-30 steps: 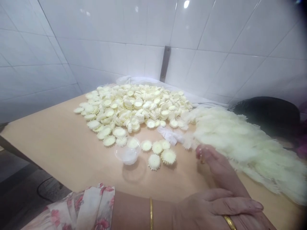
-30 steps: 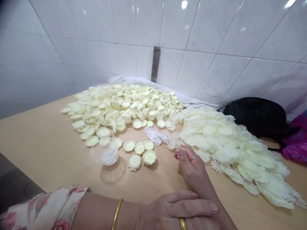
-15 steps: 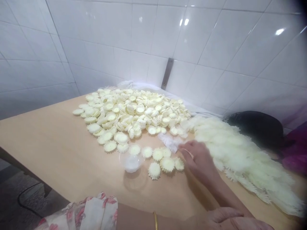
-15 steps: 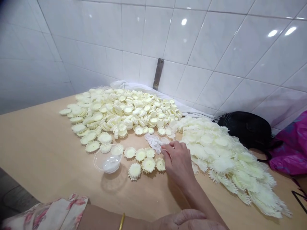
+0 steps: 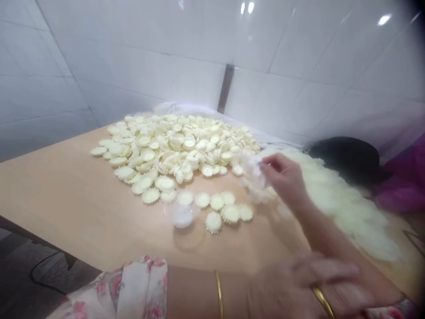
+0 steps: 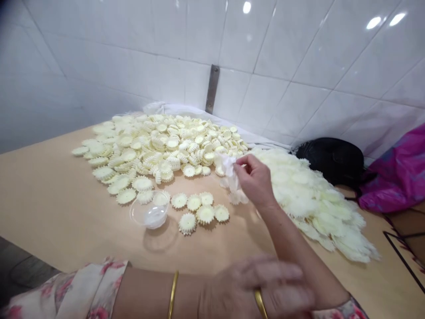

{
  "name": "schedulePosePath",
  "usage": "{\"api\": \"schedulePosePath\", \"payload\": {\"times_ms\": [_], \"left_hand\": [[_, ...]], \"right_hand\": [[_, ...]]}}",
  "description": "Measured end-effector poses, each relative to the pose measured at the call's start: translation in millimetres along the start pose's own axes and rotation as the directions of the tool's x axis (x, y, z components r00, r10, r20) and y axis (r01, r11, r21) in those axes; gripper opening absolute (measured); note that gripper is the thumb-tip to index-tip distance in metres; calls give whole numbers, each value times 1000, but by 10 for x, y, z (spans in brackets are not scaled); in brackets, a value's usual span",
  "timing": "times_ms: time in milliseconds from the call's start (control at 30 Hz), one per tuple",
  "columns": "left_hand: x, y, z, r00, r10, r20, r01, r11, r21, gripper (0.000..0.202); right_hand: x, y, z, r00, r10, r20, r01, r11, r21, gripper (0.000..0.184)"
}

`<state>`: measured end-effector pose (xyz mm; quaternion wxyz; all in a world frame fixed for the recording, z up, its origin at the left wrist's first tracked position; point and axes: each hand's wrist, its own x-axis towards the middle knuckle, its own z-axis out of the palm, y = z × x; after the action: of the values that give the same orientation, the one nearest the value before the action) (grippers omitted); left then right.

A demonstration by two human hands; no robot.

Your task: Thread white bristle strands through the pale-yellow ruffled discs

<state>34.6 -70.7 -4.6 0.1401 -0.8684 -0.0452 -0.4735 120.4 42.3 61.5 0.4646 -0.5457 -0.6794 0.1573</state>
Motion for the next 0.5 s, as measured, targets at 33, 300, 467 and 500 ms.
{"api": "schedulePosePath", "payload": {"times_ms": [33,300,467,500], "left_hand": [[42,-40,-40,991,-130,-39,129,991,-16,28],[143,-691,-187,845,-441,-302,469,883,21,23],[62,-803,-158,813,-522,-259,543,840,14,22],[51,-798,-153,814,-520,-257,540,842,8,21]], "right_hand": [[-65,-46,-116,998,11,-55,-10,1000,9,6],[-1154,-43,-667,1000,-3,31,10,972,-233,6],[-1708,-160,-467,935,-56,351,117,981,-154,15],[-1781,-201,-393,900,-101,424,167,979,-120,21]]}}
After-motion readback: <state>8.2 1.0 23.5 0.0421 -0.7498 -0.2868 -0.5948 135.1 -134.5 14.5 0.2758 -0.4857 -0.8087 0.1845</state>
